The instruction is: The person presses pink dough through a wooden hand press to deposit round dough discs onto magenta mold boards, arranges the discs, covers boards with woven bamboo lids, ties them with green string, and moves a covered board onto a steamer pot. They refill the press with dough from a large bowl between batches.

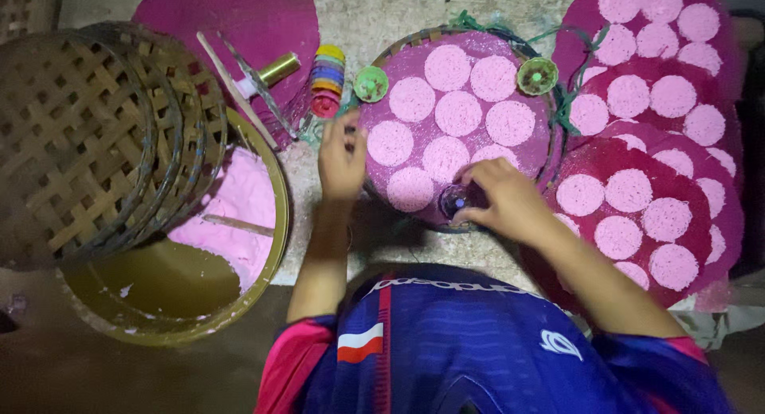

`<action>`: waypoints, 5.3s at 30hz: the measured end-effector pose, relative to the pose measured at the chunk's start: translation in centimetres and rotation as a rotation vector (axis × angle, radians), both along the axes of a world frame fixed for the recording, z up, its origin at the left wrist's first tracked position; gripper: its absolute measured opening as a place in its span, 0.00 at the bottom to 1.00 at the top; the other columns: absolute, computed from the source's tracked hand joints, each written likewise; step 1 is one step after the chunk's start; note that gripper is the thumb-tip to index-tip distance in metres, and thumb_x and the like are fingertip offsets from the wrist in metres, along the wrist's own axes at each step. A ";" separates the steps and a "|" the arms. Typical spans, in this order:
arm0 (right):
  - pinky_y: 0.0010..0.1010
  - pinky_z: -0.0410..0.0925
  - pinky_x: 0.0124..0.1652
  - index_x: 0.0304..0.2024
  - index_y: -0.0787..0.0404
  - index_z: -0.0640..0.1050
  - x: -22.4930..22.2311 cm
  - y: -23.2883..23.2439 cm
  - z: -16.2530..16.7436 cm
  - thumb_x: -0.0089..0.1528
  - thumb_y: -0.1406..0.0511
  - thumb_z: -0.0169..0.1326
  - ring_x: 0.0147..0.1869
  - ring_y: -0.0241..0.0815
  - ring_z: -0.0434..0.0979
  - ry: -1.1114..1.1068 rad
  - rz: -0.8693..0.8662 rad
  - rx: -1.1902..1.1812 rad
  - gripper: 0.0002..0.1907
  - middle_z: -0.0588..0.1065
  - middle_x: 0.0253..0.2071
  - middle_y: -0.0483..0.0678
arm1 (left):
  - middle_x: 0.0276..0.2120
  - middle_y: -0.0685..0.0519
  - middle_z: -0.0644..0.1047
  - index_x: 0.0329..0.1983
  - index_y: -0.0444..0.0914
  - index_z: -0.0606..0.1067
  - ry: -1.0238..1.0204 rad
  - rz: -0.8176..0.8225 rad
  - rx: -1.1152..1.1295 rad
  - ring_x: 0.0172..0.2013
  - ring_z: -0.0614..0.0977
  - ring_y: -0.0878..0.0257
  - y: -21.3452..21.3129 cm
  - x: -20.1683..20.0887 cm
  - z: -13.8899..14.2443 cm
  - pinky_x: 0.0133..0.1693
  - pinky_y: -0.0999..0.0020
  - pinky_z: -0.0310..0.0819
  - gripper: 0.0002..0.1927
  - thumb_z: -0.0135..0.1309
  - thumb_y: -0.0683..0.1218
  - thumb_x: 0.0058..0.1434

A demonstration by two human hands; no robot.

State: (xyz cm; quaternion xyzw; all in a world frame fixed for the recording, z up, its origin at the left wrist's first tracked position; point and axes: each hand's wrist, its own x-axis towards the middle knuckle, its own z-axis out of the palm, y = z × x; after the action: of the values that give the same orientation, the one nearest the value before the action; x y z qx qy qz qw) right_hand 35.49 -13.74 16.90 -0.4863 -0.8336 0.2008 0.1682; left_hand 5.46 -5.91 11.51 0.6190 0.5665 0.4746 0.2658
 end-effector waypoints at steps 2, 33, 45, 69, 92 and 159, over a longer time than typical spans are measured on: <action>0.48 0.66 0.51 0.48 0.67 0.73 -2.0 -1.2 0.8 0.44 0.52 0.72 0.54 0.62 0.71 -0.084 -0.038 0.047 0.38 0.74 0.50 0.60 | 0.46 0.47 0.76 0.53 0.36 0.75 -0.044 -0.010 -0.049 0.35 0.81 0.62 -3.6 -0.1 2.4 0.34 0.66 0.77 0.13 0.54 0.43 0.66; 0.34 0.74 0.50 0.54 0.66 0.77 -4.0 -1.7 2.4 0.64 0.71 0.62 0.55 0.46 0.77 0.364 -0.169 0.159 0.16 0.74 0.52 0.56 | 0.63 0.40 0.69 0.73 0.33 0.51 -0.635 1.060 0.142 0.54 0.82 0.49 -6.2 -42.6 10.9 0.50 0.58 0.82 0.34 0.45 0.43 0.65; 0.30 0.71 0.54 0.74 0.59 0.59 2.4 -1.2 2.5 0.74 0.53 0.47 0.56 0.39 0.78 1.382 -0.162 -0.142 0.31 0.70 0.65 0.48 | 0.65 0.48 0.68 0.76 0.39 0.55 -1.133 -0.089 0.048 0.61 0.73 0.56 -4.9 -10.9 10.9 0.63 0.56 0.70 0.35 0.41 0.32 0.64; 0.47 0.61 0.57 0.64 0.70 0.72 8.0 -2.8 -12.7 0.71 0.63 0.51 0.56 0.62 0.68 0.359 -0.770 0.338 0.22 0.72 0.51 0.63 | 0.69 0.34 0.50 0.77 0.37 0.57 0.262 0.041 -0.200 0.67 0.51 0.34 -2.0 -3.0 -7.2 0.67 0.44 0.38 0.38 0.54 0.52 0.67; 0.49 0.67 0.49 0.37 0.57 0.85 39.8 -16.5 -14.5 0.62 0.63 0.64 0.52 0.64 0.71 -0.280 -1.247 0.176 0.05 0.76 0.45 0.62 | 0.58 0.44 0.73 0.67 0.37 0.65 -0.575 -0.607 -0.815 0.57 0.76 0.59 -18.7 26.0 -13.9 0.60 0.65 0.68 0.25 0.51 0.43 0.65; 0.45 0.73 0.45 0.47 0.53 0.82 -32.0 28.5 -7.8 0.62 0.62 0.50 0.53 0.54 0.79 -0.740 0.334 0.399 0.14 0.70 0.62 0.58 | 0.49 0.49 0.73 0.53 0.38 0.76 -0.113 0.191 -0.053 0.41 0.77 0.61 -5.4 -6.7 -0.5 0.41 0.71 0.78 0.18 0.52 0.33 0.59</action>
State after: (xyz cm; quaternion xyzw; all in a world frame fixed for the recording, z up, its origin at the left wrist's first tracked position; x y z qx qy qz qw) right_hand 3.48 14.77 9.13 -0.3423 -0.9271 -0.1269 -0.0851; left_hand -1.28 -11.27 10.98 0.5271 0.6194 0.5168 0.2672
